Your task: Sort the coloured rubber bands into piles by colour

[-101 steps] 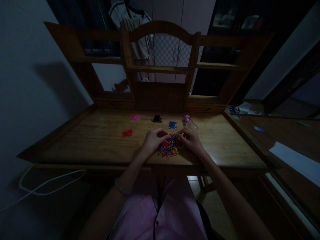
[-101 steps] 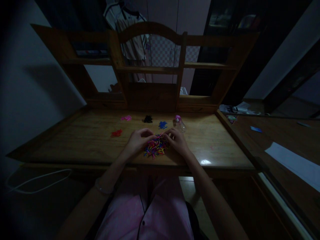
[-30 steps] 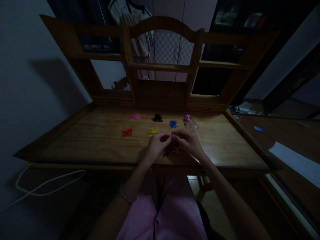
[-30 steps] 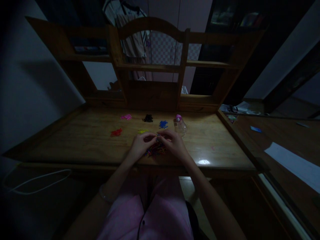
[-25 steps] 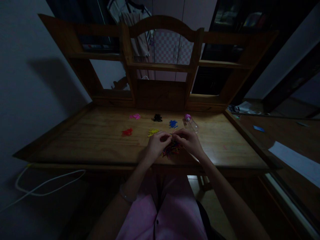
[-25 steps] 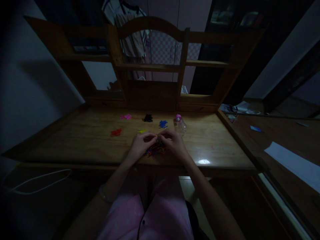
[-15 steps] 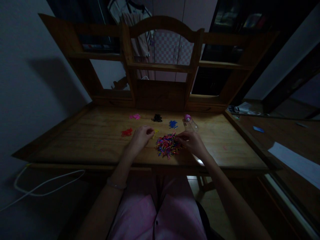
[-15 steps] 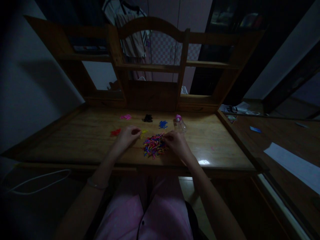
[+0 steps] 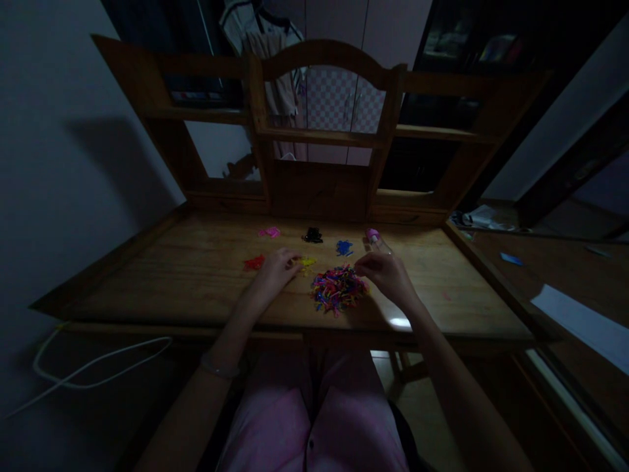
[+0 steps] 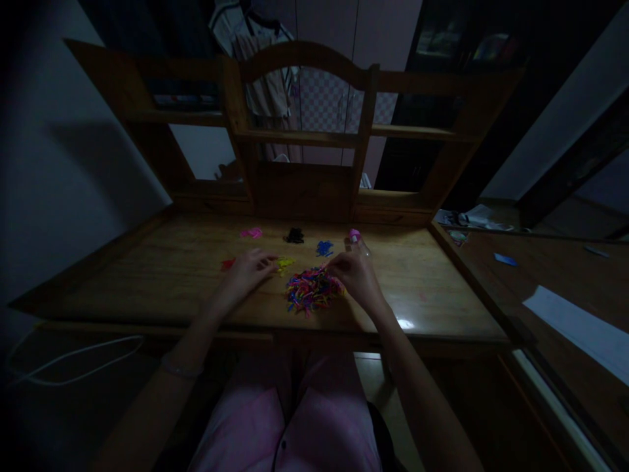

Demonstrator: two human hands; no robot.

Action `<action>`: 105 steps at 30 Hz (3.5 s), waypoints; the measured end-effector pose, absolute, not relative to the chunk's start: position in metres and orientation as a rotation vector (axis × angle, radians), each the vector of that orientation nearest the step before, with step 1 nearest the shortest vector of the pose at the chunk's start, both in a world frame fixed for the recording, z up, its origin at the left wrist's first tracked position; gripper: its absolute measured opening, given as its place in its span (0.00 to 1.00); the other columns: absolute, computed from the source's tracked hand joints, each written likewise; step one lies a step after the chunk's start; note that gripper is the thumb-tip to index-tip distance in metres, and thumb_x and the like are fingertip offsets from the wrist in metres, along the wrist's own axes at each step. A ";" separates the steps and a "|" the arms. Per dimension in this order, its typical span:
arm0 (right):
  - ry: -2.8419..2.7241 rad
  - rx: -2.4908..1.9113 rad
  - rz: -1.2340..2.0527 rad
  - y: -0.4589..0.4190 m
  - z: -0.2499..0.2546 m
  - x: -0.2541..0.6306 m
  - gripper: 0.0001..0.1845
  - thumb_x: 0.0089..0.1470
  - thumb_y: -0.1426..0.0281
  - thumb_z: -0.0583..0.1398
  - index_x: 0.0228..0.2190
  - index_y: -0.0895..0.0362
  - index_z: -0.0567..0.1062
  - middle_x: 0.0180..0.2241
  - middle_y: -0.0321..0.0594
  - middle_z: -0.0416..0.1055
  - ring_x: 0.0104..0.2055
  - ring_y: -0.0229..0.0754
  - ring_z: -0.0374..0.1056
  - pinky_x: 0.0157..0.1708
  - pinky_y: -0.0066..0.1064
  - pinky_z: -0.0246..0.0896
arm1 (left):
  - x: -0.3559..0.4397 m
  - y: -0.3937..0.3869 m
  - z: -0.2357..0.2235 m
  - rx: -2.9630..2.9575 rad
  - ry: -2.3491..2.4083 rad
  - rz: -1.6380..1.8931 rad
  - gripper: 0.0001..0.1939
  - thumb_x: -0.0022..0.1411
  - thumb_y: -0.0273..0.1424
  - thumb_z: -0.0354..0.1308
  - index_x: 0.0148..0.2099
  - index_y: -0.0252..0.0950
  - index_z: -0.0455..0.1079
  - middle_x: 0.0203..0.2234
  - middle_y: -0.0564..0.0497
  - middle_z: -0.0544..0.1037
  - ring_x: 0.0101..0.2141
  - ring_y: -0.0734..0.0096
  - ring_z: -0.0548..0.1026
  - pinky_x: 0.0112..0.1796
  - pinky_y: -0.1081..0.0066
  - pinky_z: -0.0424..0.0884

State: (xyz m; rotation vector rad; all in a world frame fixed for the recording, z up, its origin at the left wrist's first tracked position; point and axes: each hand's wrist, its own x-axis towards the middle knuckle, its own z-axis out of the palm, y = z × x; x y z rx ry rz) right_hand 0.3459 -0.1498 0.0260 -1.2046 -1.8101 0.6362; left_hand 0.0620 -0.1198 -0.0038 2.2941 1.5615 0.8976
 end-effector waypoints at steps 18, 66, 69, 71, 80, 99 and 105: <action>-1.894 -1.053 1.144 -0.077 0.009 0.260 0.13 0.43 0.79 0.65 0.35 0.59 0.78 0.31 0.40 0.78 0.34 0.41 0.76 0.35 0.31 0.73 | 0.063 -0.141 -0.017 2.106 1.596 1.292 0.11 0.61 0.24 0.55 0.46 0.37 0.72 0.38 0.49 0.73 0.36 0.69 0.75 0.38 0.69 0.73; -1.983 -1.580 0.553 -0.208 0.008 0.361 0.03 0.49 0.71 0.60 0.28 0.57 0.74 0.29 0.40 0.73 0.31 0.41 0.69 0.31 0.29 0.61 | 0.144 -0.228 -0.024 1.940 1.168 1.070 0.06 0.63 0.28 0.54 0.38 0.40 0.73 0.32 0.52 0.75 0.33 0.70 0.73 0.34 0.72 0.68; -1.950 -1.587 0.483 -0.207 0.006 0.357 0.03 0.49 0.72 0.60 0.30 0.56 0.72 0.29 0.39 0.72 0.31 0.41 0.68 0.31 0.29 0.60 | 0.144 -0.228 -0.025 1.938 1.161 1.088 0.06 0.63 0.29 0.54 0.39 0.40 0.73 0.33 0.52 0.76 0.33 0.70 0.73 0.35 0.72 0.68; -1.951 -1.578 0.464 -0.206 0.006 0.355 0.04 0.49 0.72 0.61 0.31 0.56 0.72 0.30 0.39 0.72 0.31 0.40 0.68 0.31 0.29 0.60 | 0.143 -0.228 -0.025 1.942 1.154 1.097 0.06 0.63 0.29 0.54 0.39 0.40 0.73 0.33 0.52 0.76 0.33 0.70 0.73 0.34 0.72 0.68; -2.005 -1.633 0.482 -0.195 0.003 0.348 0.03 0.48 0.71 0.61 0.28 0.57 0.74 0.28 0.40 0.73 0.29 0.40 0.67 0.29 0.28 0.58 | 0.141 -0.226 -0.022 1.926 1.137 1.088 0.06 0.63 0.30 0.55 0.38 0.40 0.73 0.33 0.51 0.76 0.34 0.69 0.74 0.36 0.71 0.69; -1.691 -1.347 0.843 -0.192 0.000 0.370 0.09 0.51 0.64 0.63 0.33 0.57 0.75 0.34 0.41 0.76 0.35 0.42 0.73 0.38 0.32 0.69 | 0.140 -0.227 -0.017 1.840 1.129 1.107 0.05 0.63 0.30 0.57 0.38 0.39 0.74 0.34 0.52 0.78 0.35 0.70 0.75 0.37 0.72 0.71; -1.581 -1.267 0.961 -0.192 0.000 0.355 0.12 0.50 0.62 0.64 0.33 0.57 0.75 0.33 0.41 0.77 0.35 0.41 0.73 0.37 0.31 0.69 | 0.148 -0.219 -0.016 1.637 1.133 1.229 0.09 0.63 0.35 0.57 0.42 0.38 0.74 0.39 0.49 0.78 0.39 0.68 0.77 0.40 0.71 0.74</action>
